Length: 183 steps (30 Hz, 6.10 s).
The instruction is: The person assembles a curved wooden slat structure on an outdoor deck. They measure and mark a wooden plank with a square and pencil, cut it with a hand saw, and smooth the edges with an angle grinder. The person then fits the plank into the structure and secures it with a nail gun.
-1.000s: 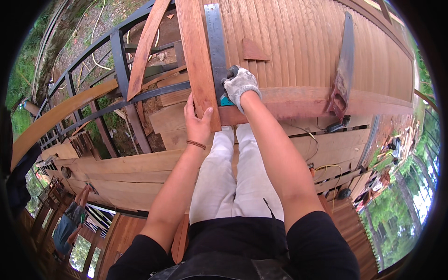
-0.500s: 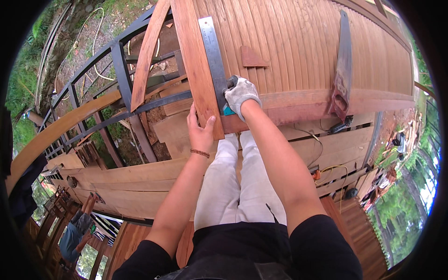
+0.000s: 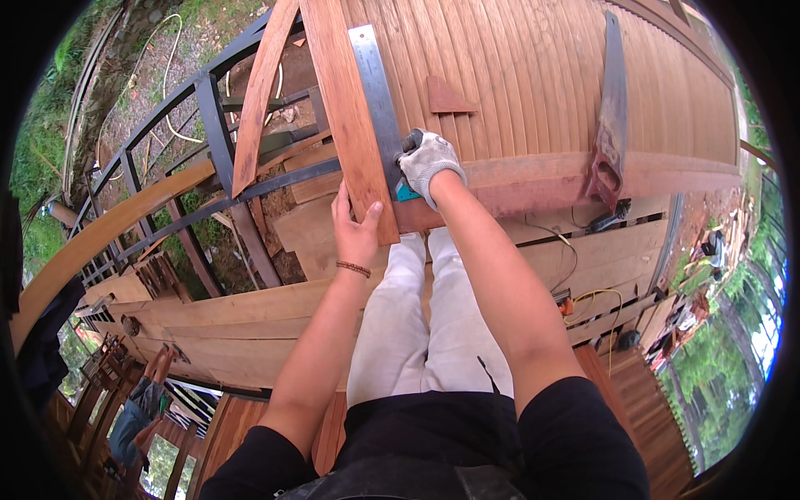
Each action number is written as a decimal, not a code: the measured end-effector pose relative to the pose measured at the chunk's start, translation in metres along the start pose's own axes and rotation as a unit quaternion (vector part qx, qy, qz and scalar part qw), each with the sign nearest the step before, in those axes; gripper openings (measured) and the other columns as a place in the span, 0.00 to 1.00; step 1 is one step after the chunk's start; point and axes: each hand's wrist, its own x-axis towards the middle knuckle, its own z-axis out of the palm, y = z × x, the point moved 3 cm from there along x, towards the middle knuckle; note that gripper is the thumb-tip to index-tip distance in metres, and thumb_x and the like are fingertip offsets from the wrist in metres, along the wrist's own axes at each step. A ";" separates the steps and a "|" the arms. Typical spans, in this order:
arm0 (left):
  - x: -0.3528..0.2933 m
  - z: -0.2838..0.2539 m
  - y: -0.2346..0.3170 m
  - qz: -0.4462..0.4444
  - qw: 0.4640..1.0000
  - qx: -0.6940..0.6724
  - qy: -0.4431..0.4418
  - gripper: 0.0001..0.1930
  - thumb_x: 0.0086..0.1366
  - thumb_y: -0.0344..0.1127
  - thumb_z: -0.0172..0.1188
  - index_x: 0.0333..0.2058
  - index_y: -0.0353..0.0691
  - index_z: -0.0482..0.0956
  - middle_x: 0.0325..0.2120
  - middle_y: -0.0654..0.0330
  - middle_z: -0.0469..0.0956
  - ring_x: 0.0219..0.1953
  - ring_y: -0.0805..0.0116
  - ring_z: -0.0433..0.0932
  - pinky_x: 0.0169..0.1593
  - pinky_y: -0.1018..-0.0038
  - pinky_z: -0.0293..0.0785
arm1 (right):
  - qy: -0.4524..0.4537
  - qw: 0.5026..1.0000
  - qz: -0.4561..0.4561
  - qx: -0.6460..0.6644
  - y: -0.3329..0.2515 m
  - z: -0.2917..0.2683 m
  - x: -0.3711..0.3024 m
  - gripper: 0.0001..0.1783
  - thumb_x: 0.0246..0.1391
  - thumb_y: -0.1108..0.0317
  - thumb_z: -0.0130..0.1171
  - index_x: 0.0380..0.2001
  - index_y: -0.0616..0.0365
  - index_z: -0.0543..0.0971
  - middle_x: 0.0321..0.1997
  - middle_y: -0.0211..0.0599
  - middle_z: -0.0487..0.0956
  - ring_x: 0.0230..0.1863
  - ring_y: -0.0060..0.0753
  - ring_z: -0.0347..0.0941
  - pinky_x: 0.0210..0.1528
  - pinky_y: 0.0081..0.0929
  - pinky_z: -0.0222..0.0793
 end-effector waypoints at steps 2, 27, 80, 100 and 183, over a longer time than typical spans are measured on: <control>0.001 -0.002 -0.004 -0.005 1.000 -0.010 -0.005 0.38 0.59 0.28 0.66 0.66 0.39 0.61 0.59 0.50 0.64 0.63 0.54 0.65 0.66 0.65 0.62 | -0.014 1.000 0.019 0.015 -0.003 0.000 -0.002 0.14 0.49 0.62 0.66 0.39 0.54 0.82 0.40 0.43 0.84 0.43 0.45 0.81 0.47 0.36 0.76; 0.002 -0.003 -0.007 -0.024 1.000 -0.006 -0.003 0.38 0.57 0.30 0.69 0.66 0.41 0.64 0.57 0.54 0.67 0.60 0.60 0.69 0.61 0.67 0.68 | 0.052 0.996 -0.061 -0.035 0.013 0.006 0.012 0.12 0.47 0.64 0.66 0.36 0.55 0.83 0.35 0.43 0.84 0.39 0.41 0.82 0.43 0.34 0.77; -0.085 -0.058 -0.075 -0.246 0.939 -0.220 -0.102 0.20 0.64 0.29 0.62 0.54 0.35 0.77 0.43 0.54 0.82 0.42 0.70 0.81 0.47 0.76 0.76 | 0.069 0.980 -0.101 0.156 0.010 -0.028 -0.040 0.09 0.56 0.75 0.63 0.40 0.63 0.76 0.25 0.36 0.78 0.17 0.24 0.71 0.17 0.22 0.66; -0.041 -0.132 -0.129 -0.148 0.973 -0.144 -0.100 0.11 0.62 0.29 0.63 0.43 0.33 0.81 0.32 0.62 0.82 0.33 0.76 0.76 0.40 0.76 0.74 | 0.188 0.817 -0.475 -0.267 0.032 -0.013 -0.056 0.19 0.52 0.75 0.61 0.49 0.56 0.78 0.48 0.44 0.79 0.49 0.48 0.75 0.54 0.42 0.70; 0.037 -0.017 -0.137 0.015 0.978 -0.171 -0.115 0.12 0.60 0.22 0.63 0.44 0.34 0.82 0.37 0.65 0.82 0.39 0.77 0.79 0.44 0.76 0.76 | 0.142 0.749 -0.593 -0.261 0.055 0.017 -0.046 0.30 0.45 0.68 0.64 0.55 0.54 0.73 0.56 0.46 0.72 0.59 0.54 0.66 0.64 0.50 0.59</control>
